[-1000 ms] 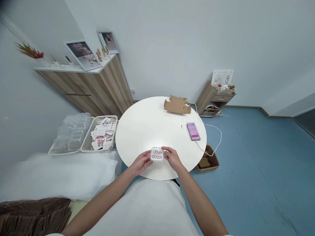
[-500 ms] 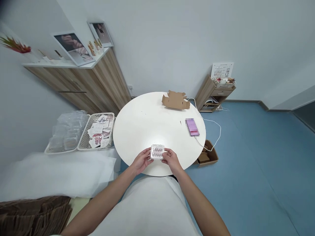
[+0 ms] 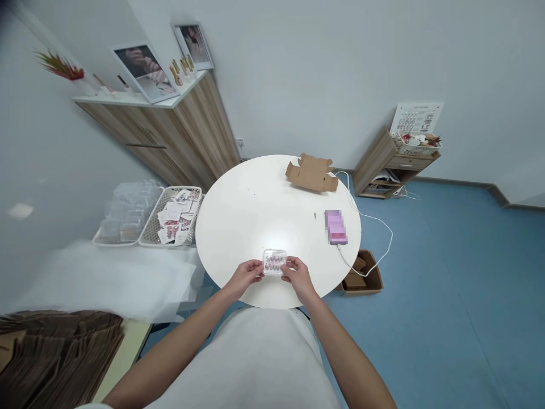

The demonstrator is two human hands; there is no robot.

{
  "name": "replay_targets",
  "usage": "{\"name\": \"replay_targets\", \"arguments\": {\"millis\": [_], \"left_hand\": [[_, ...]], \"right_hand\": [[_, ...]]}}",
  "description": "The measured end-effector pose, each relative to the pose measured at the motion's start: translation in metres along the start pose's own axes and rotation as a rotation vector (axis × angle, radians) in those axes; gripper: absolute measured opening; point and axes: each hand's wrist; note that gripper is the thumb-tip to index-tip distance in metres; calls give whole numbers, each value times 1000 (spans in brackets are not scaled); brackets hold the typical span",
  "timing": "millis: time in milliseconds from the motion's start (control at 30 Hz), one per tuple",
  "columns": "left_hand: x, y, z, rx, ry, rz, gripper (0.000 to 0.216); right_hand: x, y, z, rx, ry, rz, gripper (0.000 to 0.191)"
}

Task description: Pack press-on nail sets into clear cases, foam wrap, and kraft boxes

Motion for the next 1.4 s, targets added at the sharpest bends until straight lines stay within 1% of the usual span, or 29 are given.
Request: {"name": "replay_targets", "arguments": {"millis": [167, 300, 367, 433, 500, 567, 667, 767, 900, 1033, 1167, 1267, 1400], "left_hand": [[-9, 13, -4, -111, 30, 56, 28], [-16, 18, -13, -90, 65, 116, 28], [-17, 18, -18, -67, 78, 183, 30], [-16, 16, -21, -57, 100, 278, 33], [-13, 12, -23, -84, 135, 371, 34], [-10, 4, -25, -134, 155, 433, 32], [-6, -16, -25, -172, 135, 493, 30], [-6, -44, -23, -150, 102, 540, 30], [-10, -93, -18, -147, 92, 619, 33], [-22, -145, -9, -214, 86, 669, 36], [-40, -189, 0, -264, 34, 682, 38], [-54, -211, 3, -251, 6, 657, 41], [-68, -224, 9, -213, -24, 628, 44]], "right_hand": [[-12, -11, -3, 72, -11, -1, 35], [-21, -13, 0, 97, 6, -10, 35], [-24, -10, 3, 92, 20, -10, 36], [-27, -3, 6, 92, 27, 3, 37], [-31, 7, 10, 108, 22, 7, 37], [-35, 20, 14, 134, 18, -9, 35], [-44, 46, 20, 182, 21, -38, 33], [-56, 78, 25, 215, 21, -72, 35], [-78, 128, 32, 219, 31, -127, 41], [-109, 178, 41, 290, 45, -105, 44], [-138, 218, 49, 337, 57, -97, 46], [-155, 240, 50, 351, 38, -95, 42], [-168, 256, 46, 404, -26, -108, 32]]}}
Point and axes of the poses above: each hand's wrist, its own x-axis away from the middle knuckle, its own y-axis out of the palm, z = x × y, and after that the axes turned 2 degrees about -y, right-handed
